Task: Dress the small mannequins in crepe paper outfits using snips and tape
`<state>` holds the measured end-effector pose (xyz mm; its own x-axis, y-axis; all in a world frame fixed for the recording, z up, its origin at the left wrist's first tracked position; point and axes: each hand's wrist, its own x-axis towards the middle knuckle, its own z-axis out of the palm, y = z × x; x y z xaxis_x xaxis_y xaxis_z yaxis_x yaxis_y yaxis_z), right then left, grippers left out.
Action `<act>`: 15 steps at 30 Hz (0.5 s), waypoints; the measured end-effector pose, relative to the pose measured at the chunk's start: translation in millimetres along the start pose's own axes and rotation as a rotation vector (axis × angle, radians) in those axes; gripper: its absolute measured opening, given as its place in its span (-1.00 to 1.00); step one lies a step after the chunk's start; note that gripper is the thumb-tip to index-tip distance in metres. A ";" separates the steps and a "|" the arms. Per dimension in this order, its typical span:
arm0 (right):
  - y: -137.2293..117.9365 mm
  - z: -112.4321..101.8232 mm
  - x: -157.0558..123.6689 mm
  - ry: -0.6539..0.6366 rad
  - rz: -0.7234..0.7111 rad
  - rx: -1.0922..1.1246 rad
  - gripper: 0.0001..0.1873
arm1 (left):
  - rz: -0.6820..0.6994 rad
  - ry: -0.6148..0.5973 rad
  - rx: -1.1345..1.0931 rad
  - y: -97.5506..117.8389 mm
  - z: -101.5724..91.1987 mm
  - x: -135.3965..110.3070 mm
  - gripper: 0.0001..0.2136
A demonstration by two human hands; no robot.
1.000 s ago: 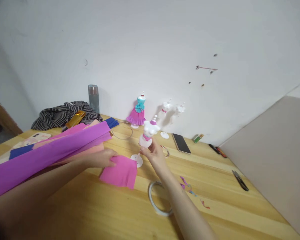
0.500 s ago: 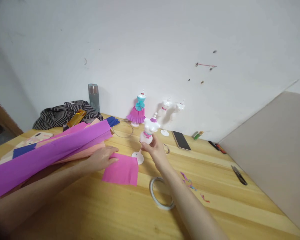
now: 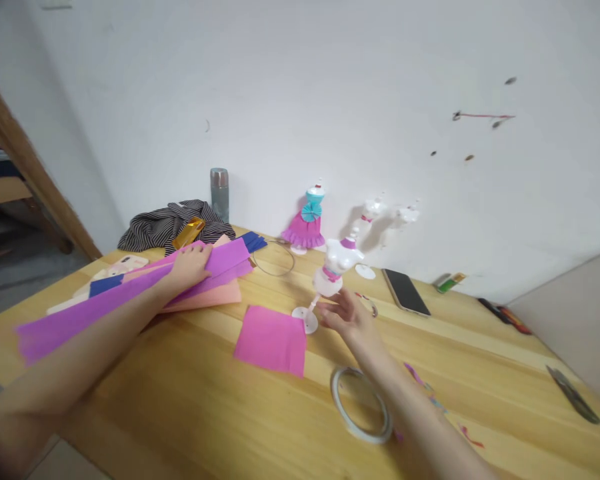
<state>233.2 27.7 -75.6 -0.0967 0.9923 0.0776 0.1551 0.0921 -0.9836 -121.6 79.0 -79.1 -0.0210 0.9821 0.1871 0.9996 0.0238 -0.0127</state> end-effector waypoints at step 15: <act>17.6 24.1 -33.8 -0.108 0.085 -0.044 -0.57 | 0.155 0.076 0.082 44.0 7.4 -26.9 -0.74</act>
<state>215.5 -6.2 -99.5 -0.1861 0.9822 -0.0255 0.2101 0.0144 -0.9776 -77.2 55.1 -92.0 0.1376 0.9582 0.2507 0.9860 -0.1084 -0.1269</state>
